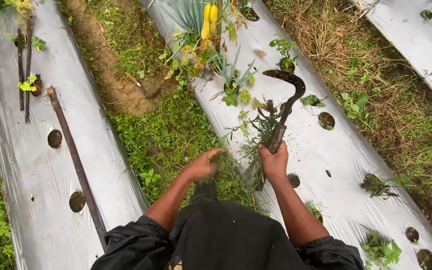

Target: Harvesting vegetables and cutting plant stems using a sickle in an agricultural field.

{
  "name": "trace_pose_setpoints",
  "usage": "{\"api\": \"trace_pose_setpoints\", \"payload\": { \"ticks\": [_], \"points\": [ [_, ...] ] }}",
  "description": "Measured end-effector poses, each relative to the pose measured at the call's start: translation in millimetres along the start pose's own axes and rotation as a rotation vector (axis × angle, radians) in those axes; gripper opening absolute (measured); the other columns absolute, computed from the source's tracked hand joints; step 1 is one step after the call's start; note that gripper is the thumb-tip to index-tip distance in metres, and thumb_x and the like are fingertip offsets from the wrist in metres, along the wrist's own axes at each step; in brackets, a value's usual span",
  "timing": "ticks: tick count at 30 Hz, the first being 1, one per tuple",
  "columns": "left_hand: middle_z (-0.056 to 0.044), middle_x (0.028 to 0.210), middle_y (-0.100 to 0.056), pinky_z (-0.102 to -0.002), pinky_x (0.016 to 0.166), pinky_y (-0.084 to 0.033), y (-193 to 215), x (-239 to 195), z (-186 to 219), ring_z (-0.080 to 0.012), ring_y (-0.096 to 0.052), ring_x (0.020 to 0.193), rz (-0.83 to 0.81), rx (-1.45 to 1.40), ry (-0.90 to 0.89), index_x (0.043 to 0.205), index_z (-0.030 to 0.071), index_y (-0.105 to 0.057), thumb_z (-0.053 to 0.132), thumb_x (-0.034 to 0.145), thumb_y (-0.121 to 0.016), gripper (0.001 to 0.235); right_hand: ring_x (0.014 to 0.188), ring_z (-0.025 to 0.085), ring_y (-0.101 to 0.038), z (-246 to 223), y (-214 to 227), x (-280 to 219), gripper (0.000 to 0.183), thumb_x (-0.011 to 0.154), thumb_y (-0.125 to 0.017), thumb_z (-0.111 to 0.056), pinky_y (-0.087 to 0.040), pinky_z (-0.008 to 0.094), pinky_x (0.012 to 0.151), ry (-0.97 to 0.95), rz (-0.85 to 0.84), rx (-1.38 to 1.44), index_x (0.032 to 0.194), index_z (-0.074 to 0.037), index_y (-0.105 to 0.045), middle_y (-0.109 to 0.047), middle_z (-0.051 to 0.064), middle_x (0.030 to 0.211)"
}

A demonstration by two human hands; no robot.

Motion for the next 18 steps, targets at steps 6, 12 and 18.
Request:
{"api": "trace_pose_setpoints", "payload": {
  "ticks": [6, 12, 18],
  "points": [
    [-0.027, 0.138, -0.057, -0.066, 0.106, -0.045, 15, -12, -15, -0.0512, -0.053, 0.129, 0.265, 0.024, -0.156, 0.143, 0.003, -0.061, -0.004, 0.103, -0.050, 0.041, 0.057, 0.017, -0.066, 9, 21, -11, 0.027, 0.092, -0.076, -0.005, -0.054, 0.029, 0.055, 0.025, 0.048, -0.022, 0.106, -0.005, -0.053, -0.065, 0.008, 0.072],
    [-0.021, 0.124, -0.071, -0.051, 0.096, -0.055, 3, -16, 7, -0.0232, -0.065, 0.106, 0.360, -0.002, -0.104, 0.140, 0.010, -0.067, 0.007, 0.106, -0.057, 0.036, 0.059, 0.017, -0.066, 0, 13, -29, 0.030, 0.088, -0.079, -0.003, -0.053, 0.030, 0.058, 0.040, 0.054, -0.045, 0.104, -0.003, -0.053, -0.063, 0.009, 0.073],
    [-0.013, 0.089, -0.066, -0.032, 0.075, -0.061, 18, 9, 3, -0.0162, -0.063, 0.077, 0.225, -0.161, -0.069, 0.154, 0.009, -0.048, 0.017, 0.114, -0.041, 0.042, 0.070, 0.021, -0.066, 0, -20, -25, 0.035, 0.089, -0.081, -0.005, -0.055, 0.036, 0.067, 0.012, 0.019, -0.131, 0.112, -0.001, -0.056, -0.064, 0.011, 0.085]
  ]
}}
Point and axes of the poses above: each hand's wrist, its own x-axis towards the middle knuckle, its own y-axis out of the back of the hand, z = x × y, the point moved 1 cm from there along x, towards the middle knuckle
